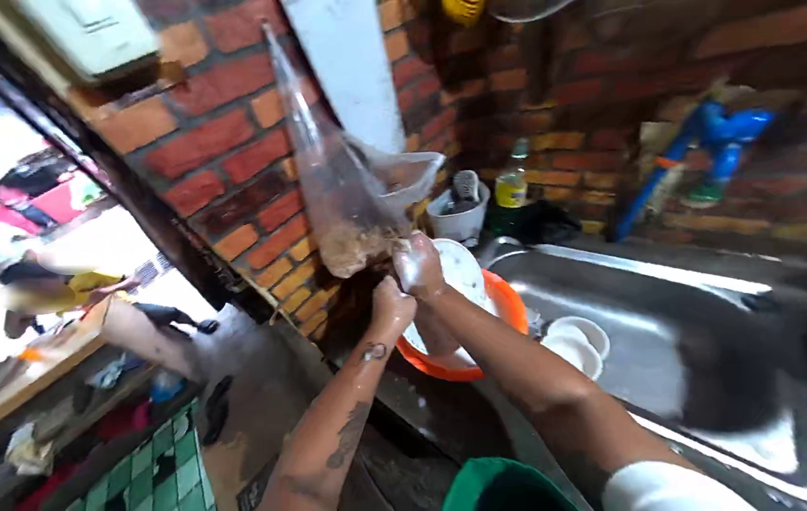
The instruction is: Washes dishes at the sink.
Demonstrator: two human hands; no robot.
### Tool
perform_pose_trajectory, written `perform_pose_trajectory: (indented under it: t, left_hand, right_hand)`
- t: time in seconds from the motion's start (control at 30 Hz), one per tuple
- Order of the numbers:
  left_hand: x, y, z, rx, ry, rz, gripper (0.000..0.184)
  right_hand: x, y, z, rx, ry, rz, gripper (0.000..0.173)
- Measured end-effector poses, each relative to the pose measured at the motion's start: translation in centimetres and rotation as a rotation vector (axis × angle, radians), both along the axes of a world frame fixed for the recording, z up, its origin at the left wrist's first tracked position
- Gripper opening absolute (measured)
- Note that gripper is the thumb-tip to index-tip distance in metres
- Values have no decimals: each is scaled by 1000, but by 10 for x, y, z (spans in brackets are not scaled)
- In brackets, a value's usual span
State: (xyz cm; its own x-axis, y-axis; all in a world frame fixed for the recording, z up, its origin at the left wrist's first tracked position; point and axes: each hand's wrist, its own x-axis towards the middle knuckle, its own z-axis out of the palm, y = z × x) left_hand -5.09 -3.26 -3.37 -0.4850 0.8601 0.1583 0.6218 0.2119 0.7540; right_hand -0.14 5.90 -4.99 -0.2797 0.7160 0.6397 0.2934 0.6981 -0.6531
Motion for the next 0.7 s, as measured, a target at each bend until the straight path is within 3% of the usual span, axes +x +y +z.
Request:
perform_pose_trajectory:
  t: [0.07,0.13,0.2,0.27,0.37,0.53,0.6,0.7]
  left_hand:
    - [-3,5,-6,206,-91,28,34]
    - [-5,8,-7,375,-207,65,30]
    - [-6,11,-4,419,-237,117,33]
    - [-7,16,0,386,-187,129,38]
    - [-2,25,-5,329,-124,78,36]
    - [3,25,-8,425,-96,90,34]
    - [0,29,-6,441,-97,107,36]
    - [1,34,-7,387,-84,48,36]
  right_hand:
    - [1,26,-17,93,128,-107,33]
    - [16,41,-31,-51,71,-304,34]
    - [27,21,-36,-258,-48,-360,37]
    - [30,-15,-33,-365,-44,-216,38]
    - [22,-32,-27,-305,105,4,34]
    - [40,22,-44,-337,152,-250,34]
    - [45,1,-56,-397,144,-209,36]
    - [32,-38,-47,-277,175,-26,31]
